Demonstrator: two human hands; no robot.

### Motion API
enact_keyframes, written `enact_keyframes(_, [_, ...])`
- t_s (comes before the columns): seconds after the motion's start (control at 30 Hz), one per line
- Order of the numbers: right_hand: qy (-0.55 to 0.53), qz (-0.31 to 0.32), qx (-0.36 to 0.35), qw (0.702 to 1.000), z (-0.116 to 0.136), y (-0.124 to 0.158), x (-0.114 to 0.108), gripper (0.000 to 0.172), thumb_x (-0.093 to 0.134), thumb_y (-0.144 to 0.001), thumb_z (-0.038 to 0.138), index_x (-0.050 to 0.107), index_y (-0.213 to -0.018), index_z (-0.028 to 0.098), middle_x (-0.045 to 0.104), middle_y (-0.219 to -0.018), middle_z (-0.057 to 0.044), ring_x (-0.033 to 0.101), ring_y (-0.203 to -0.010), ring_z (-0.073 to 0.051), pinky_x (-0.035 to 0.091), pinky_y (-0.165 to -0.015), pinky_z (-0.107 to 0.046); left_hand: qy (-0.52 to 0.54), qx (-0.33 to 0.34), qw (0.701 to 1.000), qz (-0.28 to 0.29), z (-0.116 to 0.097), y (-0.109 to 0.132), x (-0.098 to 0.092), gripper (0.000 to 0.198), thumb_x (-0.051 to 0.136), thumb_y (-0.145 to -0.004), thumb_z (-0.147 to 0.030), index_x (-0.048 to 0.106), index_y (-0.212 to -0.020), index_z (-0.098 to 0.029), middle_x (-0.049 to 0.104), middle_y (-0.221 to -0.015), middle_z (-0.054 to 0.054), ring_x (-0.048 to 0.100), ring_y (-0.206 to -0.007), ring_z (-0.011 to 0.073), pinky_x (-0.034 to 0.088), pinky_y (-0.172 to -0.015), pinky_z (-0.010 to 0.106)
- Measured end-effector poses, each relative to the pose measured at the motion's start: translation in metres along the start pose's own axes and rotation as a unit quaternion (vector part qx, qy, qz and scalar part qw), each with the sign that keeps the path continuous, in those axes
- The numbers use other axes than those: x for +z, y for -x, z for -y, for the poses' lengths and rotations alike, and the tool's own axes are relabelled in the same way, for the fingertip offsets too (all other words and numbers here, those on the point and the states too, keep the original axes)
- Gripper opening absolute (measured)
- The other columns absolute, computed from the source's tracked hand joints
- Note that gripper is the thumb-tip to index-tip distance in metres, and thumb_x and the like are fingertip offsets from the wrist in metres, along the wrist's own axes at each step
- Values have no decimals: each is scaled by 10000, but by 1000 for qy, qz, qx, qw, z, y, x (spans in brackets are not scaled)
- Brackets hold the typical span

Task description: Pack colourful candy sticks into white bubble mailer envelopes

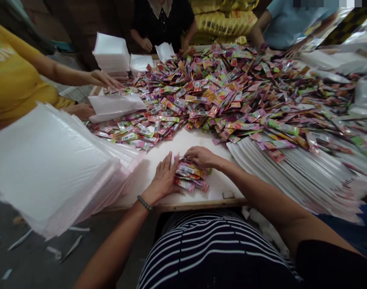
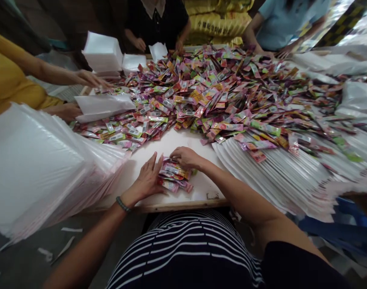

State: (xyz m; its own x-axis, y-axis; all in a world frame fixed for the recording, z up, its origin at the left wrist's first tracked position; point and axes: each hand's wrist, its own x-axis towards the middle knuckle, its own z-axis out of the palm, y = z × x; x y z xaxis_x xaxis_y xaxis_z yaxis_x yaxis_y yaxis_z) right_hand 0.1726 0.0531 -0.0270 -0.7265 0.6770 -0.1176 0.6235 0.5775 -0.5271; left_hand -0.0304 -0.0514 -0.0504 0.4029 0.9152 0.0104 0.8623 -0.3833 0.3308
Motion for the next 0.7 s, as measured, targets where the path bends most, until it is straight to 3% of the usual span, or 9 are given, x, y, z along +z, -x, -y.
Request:
enact_keyframes(0.13, [16, 23, -16, 999, 19, 27, 20, 583, 415, -941, 548, 526, -1320, 120, 594, -1277, -173, 543, -1152, -263, 409, -977, -395, 83, 51, 995, -17, -1, -20, 12, 1347, 844, -581, -445, -81, -1520, -167, 51, -1587, 266, 22, -1469, 406, 228, -1142, 582])
enact_keyframes(0.23, [93, 16, 17, 995, 33, 49, 42, 862, 458, -840, 701, 350, -1461, 114, 352, -1492, -238, 333, -1356, -367, 279, -1070, -570, 137, 72, 988, 28, -11, -38, 15, 1288, 818, -620, -316, -92, -1521, -173, 8, -1585, 273, -21, -1472, 388, 186, -1145, 606])
enact_keyframes(0.33, [156, 10, 44, 987, 35, 60, 56, 852, 491, -834, 681, 333, -1479, 148, 240, -1555, -224, 208, -1409, -406, 231, -1051, -660, 146, 64, 983, 92, -29, -41, 5, 1229, 795, -622, -269, -30, -1530, -194, 30, -1585, 271, 1, -1469, 409, 152, -1109, 683])
enact_keyframes(0.43, [192, -5, 35, 981, 33, 67, 60, 696, 513, -875, 584, 395, -1453, 215, 320, -1536, -172, 258, -1380, -398, 334, -997, -608, 96, 42, 991, 78, -50, -15, -33, 977, 726, -700, -244, 184, -1513, -218, 154, -1582, 229, 113, -1464, 404, 200, -1101, 681])
enact_keyframes(0.53, [218, -49, 3, 975, 29, 75, 66, 553, 489, -925, 380, 388, -1459, 282, 403, -1498, -128, 421, -1249, -358, 453, -865, -494, -1, 52, 995, -83, -66, 30, -95, 560, 559, -825, -146, 456, -1368, -237, 400, -1492, 139, 359, -1391, 281, 343, -1113, 504])
enact_keyframes(0.6, [232, -88, -29, 968, 24, 79, 75, 591, 468, -889, 182, 384, -1462, 301, 443, -1472, -108, 505, -1132, -318, 487, -774, -421, -94, -17, 965, -244, -66, 63, -140, 418, 489, -872, -147, 519, -1284, -209, 559, -1328, 115, 509, -1249, 224, 439, -1045, 417])
enact_keyframes(0.63, [237, -107, -48, 964, 21, 81, 80, 631, 456, -855, 112, 396, -1456, 298, 467, -1452, -108, 530, -1082, -300, 494, -747, -398, -153, -84, 935, -309, -62, 79, -160, 373, 492, -877, -174, 541, -1245, -200, 606, -1239, 107, 548, -1184, 231, 459, -1019, 425])
enact_keyframes(0.67, [241, -125, -65, 960, 18, 82, 84, 655, 447, -827, 68, 419, -1443, 289, 493, -1427, -111, 547, -1041, -288, 499, -728, -384, -213, -148, 906, -335, -55, 95, -177, 351, 514, -868, -216, 559, -1215, -191, 623, -1183, 110, 567, -1138, 253, 469, -1000, 447])
enact_keyframes(0.7, [244, -141, -81, 956, 17, 82, 88, 660, 441, -809, 45, 446, -1426, 280, 520, -1398, -117, 560, -1008, -279, 505, -716, -377, -264, -202, 889, -313, -46, 109, -191, 354, 535, -852, -253, 570, -1197, -183, 625, -1168, 117, 569, -1124, 277, 469, -994, 469])
